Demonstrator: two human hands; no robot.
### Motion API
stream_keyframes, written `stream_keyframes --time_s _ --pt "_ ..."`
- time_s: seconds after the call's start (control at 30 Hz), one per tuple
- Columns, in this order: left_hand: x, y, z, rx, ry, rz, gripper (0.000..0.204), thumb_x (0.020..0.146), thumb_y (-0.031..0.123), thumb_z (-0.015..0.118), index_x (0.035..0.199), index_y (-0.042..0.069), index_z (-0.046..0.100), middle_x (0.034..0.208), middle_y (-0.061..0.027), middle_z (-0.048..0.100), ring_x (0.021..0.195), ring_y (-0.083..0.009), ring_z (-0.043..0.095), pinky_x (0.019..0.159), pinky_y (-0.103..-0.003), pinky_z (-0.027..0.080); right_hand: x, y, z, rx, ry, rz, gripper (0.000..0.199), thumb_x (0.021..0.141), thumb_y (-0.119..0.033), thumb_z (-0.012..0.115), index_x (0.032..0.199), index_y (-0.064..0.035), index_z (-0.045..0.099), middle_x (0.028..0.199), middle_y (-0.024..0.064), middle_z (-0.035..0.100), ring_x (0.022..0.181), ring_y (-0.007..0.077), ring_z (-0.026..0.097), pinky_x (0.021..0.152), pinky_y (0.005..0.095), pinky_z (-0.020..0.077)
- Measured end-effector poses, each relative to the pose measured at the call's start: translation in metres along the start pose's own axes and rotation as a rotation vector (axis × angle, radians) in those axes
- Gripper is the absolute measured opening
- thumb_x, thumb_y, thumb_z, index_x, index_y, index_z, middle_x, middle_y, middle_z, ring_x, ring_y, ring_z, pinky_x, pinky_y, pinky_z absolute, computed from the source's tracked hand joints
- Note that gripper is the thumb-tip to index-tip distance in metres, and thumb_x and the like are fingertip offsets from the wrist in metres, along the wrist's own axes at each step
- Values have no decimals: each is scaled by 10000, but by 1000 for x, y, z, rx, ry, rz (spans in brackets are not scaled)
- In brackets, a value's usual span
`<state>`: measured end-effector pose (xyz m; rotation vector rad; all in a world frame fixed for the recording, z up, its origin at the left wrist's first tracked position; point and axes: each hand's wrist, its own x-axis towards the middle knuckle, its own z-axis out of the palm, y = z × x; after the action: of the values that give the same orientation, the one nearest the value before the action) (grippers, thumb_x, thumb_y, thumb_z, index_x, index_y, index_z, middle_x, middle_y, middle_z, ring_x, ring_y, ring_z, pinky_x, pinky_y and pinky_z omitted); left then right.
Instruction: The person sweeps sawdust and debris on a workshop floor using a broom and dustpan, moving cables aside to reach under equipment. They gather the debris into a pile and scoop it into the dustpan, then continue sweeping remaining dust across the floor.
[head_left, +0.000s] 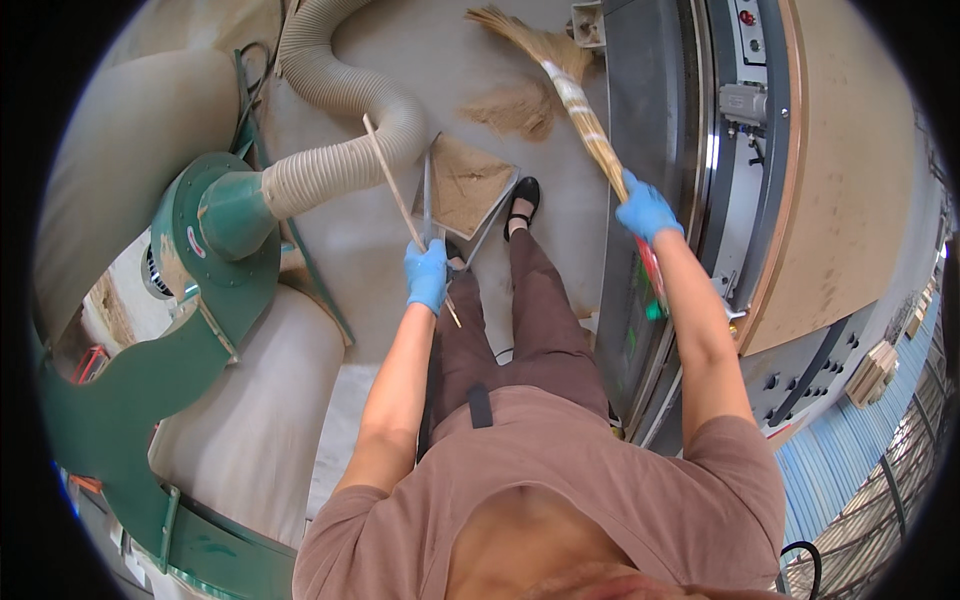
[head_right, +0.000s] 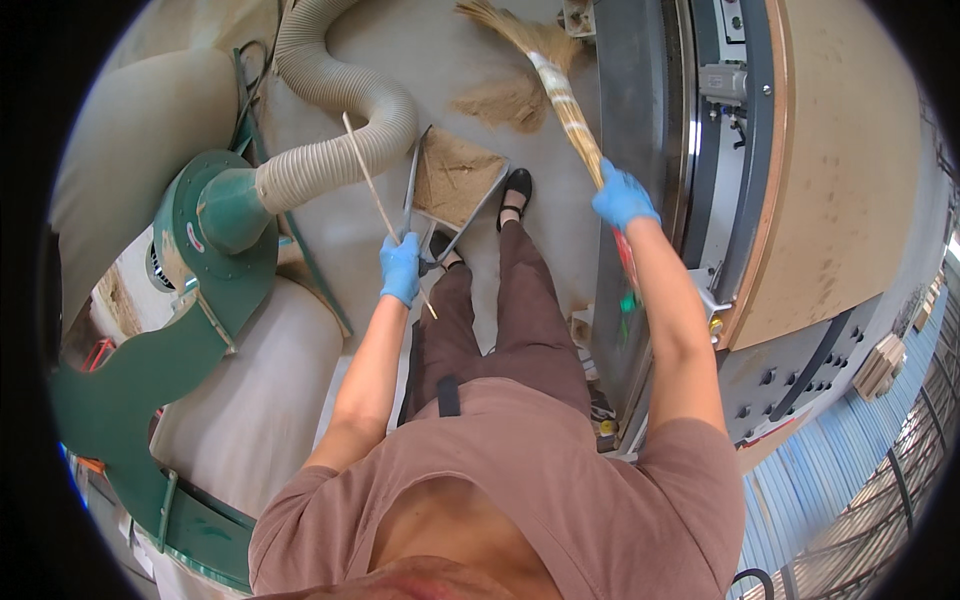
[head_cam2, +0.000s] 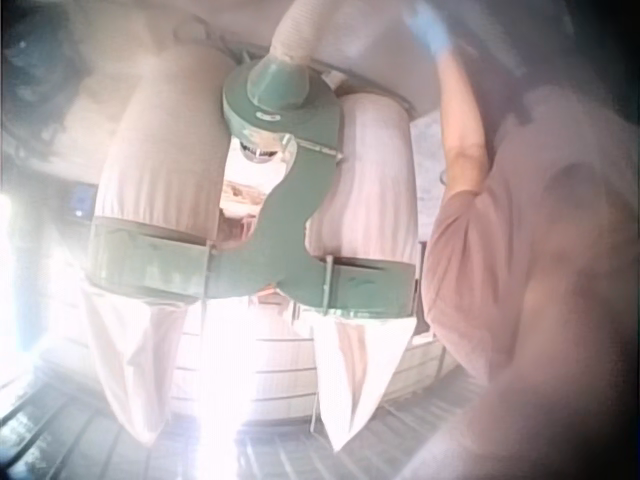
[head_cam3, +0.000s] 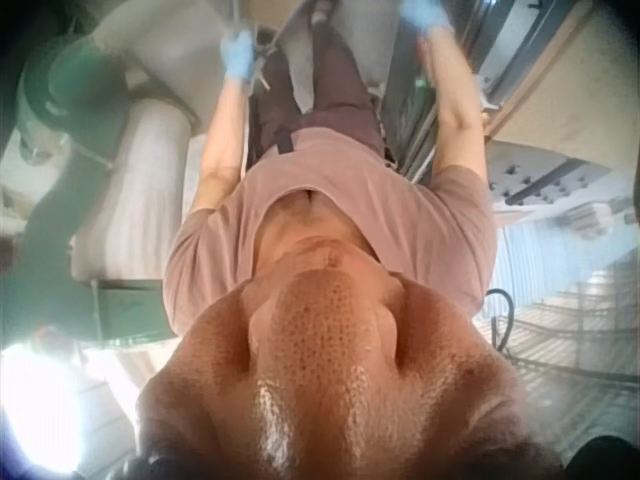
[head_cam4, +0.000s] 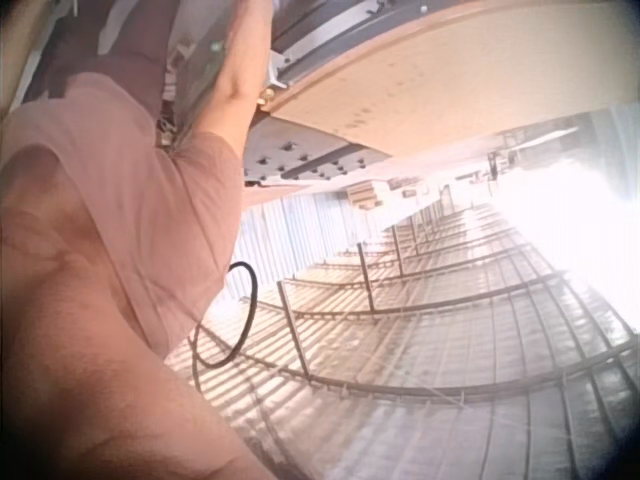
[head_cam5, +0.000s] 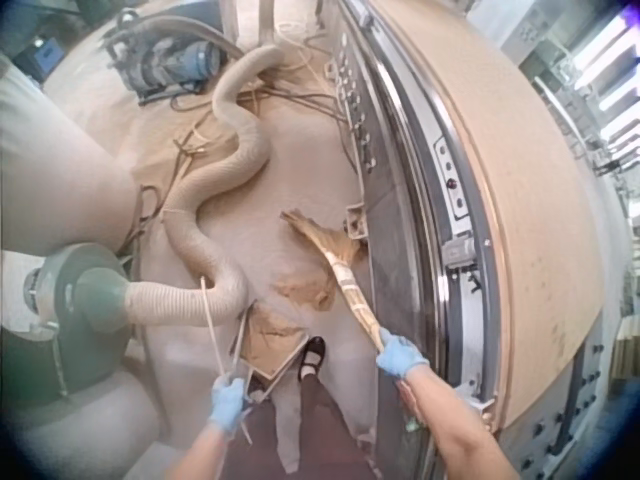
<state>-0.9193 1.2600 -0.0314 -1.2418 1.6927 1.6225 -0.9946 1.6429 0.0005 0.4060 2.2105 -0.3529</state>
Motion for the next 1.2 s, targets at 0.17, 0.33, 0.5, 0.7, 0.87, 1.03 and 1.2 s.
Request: stream_keyframes --time_s 0.17,0.33,0.5,0.7,0.87,1.03,1.2 --pt "9 -16 -9 37 22 27 184 867 136 580 1000 10 596 674 -28 546 483 -137 506 432 -303 415 59 -45 28 -186 19 -101 502 840 -136 510 1331 -29 531 1183 252 662 1144 382 629 975 462 498" --pt "31 -43 -25 104 30 105 213 866 160 608 1033 29 593 646 -11 517 434 -124 465 385 -290 362 54 -41 73 -406 -147 -173 417 892 -144 492 1281 -1 544 1174 224 675 1101 360 660 931 460 528" --pt "39 -47 -35 55 -19 89 164 857 152 602 970 39 564 623 -27 507 428 -141 466 373 -308 347 -19 1 81 -463 -181 -54 425 879 -108 528 1294 -14 523 1145 218 680 1076 357 667 935 459 516" --pt "45 -38 -33 128 -25 71 259 830 159 586 980 -51 566 726 -92 581 599 -175 526 546 -359 444 -112 27 59 -353 -93 115 592 868 -110 523 1455 -128 448 1177 218 673 1082 356 668 927 457 517" --pt "61 -29 -19 160 -33 93 293 827 163 589 1007 -66 562 764 -114 595 644 -188 539 586 -363 461 -65 21 80 60 50 155 675 793 -107 510 1464 -110 435 1184 255 659 1042 376 678 917 451 521" --pt "67 -10 -8 201 -14 28 291 824 157 587 1015 -61 560 750 -113 591 606 -197 540 551 -372 461 14 -22 121 669 -257 108 429 756 -72 613 1165 52 572 884 221 685 688 315 706 624 433 572" --pt "59 -11 -13 215 -31 -14 258 833 153 575 1002 -42 568 743 -115 594 581 -187 543 520 -360 457 -6 -45 136 519 -501 -54 348 726 12 657 1056 84 570 809 215 681 654 300 712 591 409 593"
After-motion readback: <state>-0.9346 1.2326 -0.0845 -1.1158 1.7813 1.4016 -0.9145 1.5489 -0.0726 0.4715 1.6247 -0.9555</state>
